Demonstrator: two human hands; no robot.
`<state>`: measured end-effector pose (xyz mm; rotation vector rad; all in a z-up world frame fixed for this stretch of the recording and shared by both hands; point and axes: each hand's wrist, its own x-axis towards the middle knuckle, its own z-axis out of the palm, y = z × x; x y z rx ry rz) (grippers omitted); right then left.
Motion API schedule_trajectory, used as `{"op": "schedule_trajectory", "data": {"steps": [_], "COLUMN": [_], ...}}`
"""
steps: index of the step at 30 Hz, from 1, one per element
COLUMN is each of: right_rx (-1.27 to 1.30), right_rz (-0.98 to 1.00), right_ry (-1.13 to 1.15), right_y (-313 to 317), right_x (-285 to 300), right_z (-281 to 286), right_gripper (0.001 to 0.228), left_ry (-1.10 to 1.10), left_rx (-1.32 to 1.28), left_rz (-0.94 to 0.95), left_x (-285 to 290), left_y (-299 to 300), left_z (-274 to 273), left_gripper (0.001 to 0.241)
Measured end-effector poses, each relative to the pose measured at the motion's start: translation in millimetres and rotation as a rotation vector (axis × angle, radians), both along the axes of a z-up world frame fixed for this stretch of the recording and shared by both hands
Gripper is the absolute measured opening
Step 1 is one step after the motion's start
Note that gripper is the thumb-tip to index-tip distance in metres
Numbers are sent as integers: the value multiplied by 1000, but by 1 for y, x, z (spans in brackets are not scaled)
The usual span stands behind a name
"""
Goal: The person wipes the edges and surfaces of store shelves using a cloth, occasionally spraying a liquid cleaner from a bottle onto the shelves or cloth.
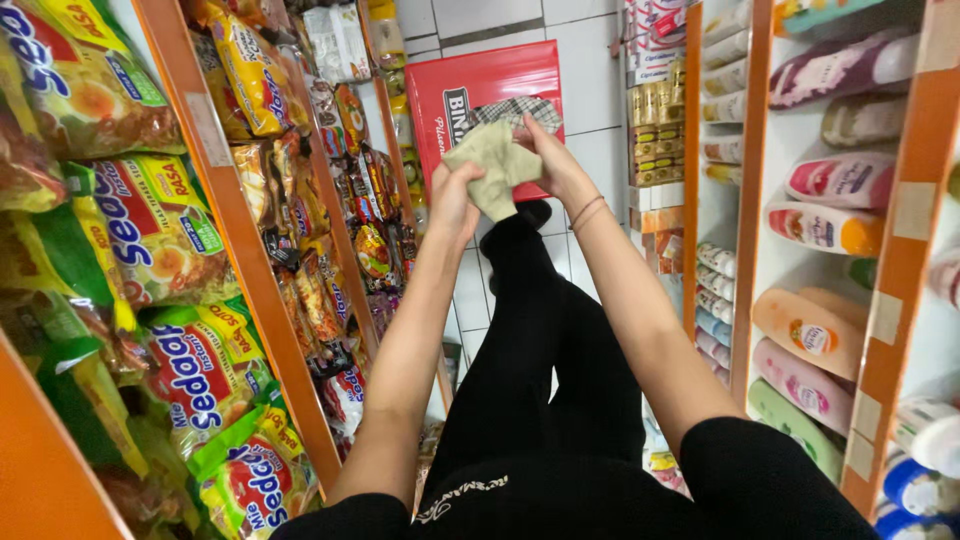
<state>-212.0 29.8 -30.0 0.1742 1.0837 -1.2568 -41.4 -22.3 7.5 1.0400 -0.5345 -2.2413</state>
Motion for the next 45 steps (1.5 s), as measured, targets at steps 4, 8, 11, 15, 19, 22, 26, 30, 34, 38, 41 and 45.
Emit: {"op": "schedule_trajectory", "data": {"steps": [4, 8, 11, 15, 19, 22, 26, 30, 34, 38, 41, 45], "right_rx": [-221, -258, -371, -430, -367, -346, -417, -404, -351, 95, 426, 978], "right_rz": [-53, -154, -183, -247, -369, -475, -590, -677, -554, -400, -459, -541], "right_ry": [-207, -119, 28, 209, 421, 506, 628, 671, 1065, 1928, 2229, 2530], "right_y": [51, 129, 191, 270, 325, 353, 371, 368, 365, 385, 413, 448], "right_x": [-16, -44, -58, -69, -73, -74, -78, -84, -89, -87, -84, -76], "right_z": [74, 168, 240, 324, 390, 429, 470, 524, 590, 652, 691, 723], "right_gripper": [50, 46, 47, 43, 30, 20, 19, 26, 31, 33, 49, 46], "left_ry": [62, 234, 399, 518, 314, 75, -47, 356, 689, 654, 756, 1100], "left_rx": [-183, -173, 24, 35, -237, -694, -1278, -1419, -926, -402, -271, -1231], "left_rz": [-215, -358, -460, -692, -862, -833, -726, -788, -1134, -1459, -1226, -471], "left_x": [-15, -39, -56, -80, -115, -153, -182, -206, -244, -287, -329, -414], "left_y": [16, 47, 73, 117, 149, 161, 192, 216, 229, 240, 244, 249], "left_z": [94, 177, 228, 279, 319, 349, 398, 453, 493, 519, 546, 610], "left_gripper": [64, 60, 63, 72, 63, 59, 57, 68, 68, 49, 46, 50]}}
